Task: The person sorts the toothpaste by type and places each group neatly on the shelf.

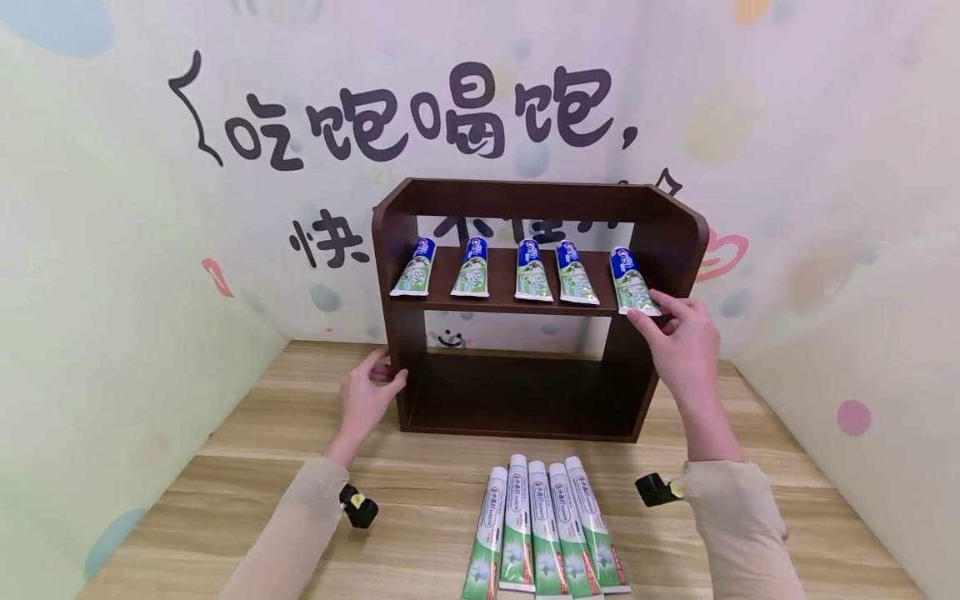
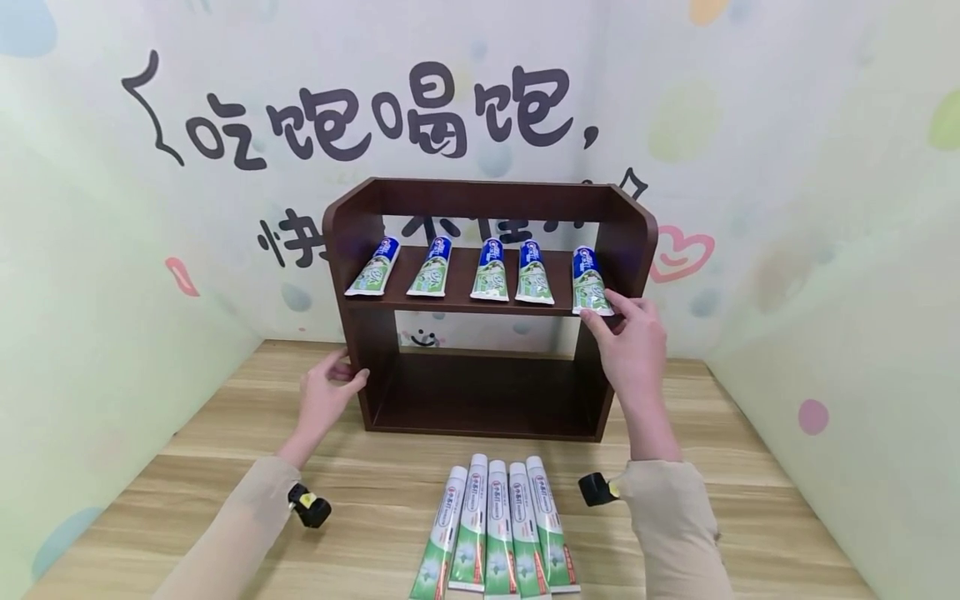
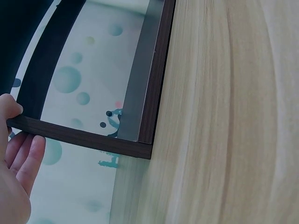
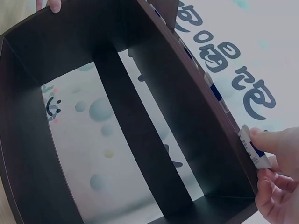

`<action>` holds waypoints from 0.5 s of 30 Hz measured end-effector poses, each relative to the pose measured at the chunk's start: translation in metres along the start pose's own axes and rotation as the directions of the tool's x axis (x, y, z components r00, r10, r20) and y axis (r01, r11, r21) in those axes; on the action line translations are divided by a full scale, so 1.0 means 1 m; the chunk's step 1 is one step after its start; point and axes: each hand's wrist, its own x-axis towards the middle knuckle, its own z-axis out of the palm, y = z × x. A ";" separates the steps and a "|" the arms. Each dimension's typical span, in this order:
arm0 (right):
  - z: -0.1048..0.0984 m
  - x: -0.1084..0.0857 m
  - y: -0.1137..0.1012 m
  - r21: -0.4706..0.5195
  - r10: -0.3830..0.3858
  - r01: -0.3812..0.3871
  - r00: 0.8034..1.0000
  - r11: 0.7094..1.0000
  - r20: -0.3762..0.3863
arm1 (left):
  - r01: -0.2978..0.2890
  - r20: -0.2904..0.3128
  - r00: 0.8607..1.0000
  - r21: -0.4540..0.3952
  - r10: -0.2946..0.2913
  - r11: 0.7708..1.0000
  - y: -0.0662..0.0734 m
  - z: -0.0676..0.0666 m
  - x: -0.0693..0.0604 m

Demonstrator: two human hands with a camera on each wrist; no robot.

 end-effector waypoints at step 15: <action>0.001 0.006 -0.005 -0.034 -0.060 0.061 0.998 0.998 0.027 | 0.018 0.016 1.000 0.009 -0.018 1.000 0.000 -0.001 0.000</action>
